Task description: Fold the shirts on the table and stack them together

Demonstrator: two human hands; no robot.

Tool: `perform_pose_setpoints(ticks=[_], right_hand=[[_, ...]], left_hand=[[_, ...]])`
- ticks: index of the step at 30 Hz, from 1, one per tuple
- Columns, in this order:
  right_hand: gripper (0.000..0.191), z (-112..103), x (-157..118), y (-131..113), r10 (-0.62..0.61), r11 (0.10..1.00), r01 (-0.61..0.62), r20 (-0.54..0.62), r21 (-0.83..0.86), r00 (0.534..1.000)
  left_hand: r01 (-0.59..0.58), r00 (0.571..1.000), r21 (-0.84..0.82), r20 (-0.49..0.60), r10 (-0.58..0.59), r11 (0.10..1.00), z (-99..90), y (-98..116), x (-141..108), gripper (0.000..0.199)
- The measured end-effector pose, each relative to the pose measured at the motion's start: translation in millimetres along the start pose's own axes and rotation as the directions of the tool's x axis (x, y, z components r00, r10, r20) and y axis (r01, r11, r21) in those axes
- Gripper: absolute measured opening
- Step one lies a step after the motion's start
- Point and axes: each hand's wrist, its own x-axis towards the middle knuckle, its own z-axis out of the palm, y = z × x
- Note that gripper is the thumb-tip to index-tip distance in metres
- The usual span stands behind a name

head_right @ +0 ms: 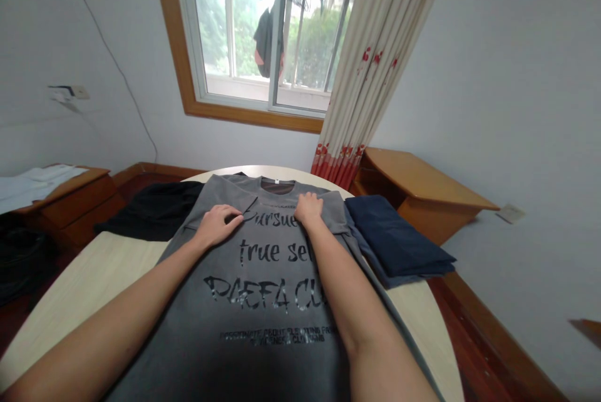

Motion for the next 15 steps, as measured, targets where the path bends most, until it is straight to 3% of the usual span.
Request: perform_pose_setpoints(ticks=[5, 8, 10, 12, 15], right_hand=[[0.034, -14.8, 22.9, 15.0, 0.148, 0.983, -0.143, -0.041, 0.112, 0.988], [0.044, -35.1, 30.5, 28.0, 0.3, 0.923, -0.25, -0.138, 0.294, 0.944], [0.053, -43.7, 35.0, 33.0, 0.332, 0.894, -0.258, -0.153, 0.366, 0.931], [0.056, -43.3, 38.4, 34.2, 0.264, 0.901, -0.202, -0.116, 0.383, 0.958], [0.052, -27.1, 39.3, 32.4, 0.052, 0.945, -0.055, 0.017, 0.323, 0.998]], left_hand=[[0.003, 1.0, -0.001, -0.009, -0.003, 1.0, 2.0, -0.6, 0.8, 0.033], [0.003, 1.0, 0.002, -0.016, -0.003, 1.0, 2.8, -1.1, 1.1, 0.031], [0.007, 1.0, 0.002, -0.019, -0.007, 1.0, 3.0, -1.1, 1.2, 0.03], [0.011, 1.0, -0.001, -0.018, -0.011, 1.0, 2.9, -0.9, 1.2, 0.029], [0.01, 1.0, -0.001, -0.017, -0.01, 1.0, 2.5, -0.4, 0.9, 0.029]])
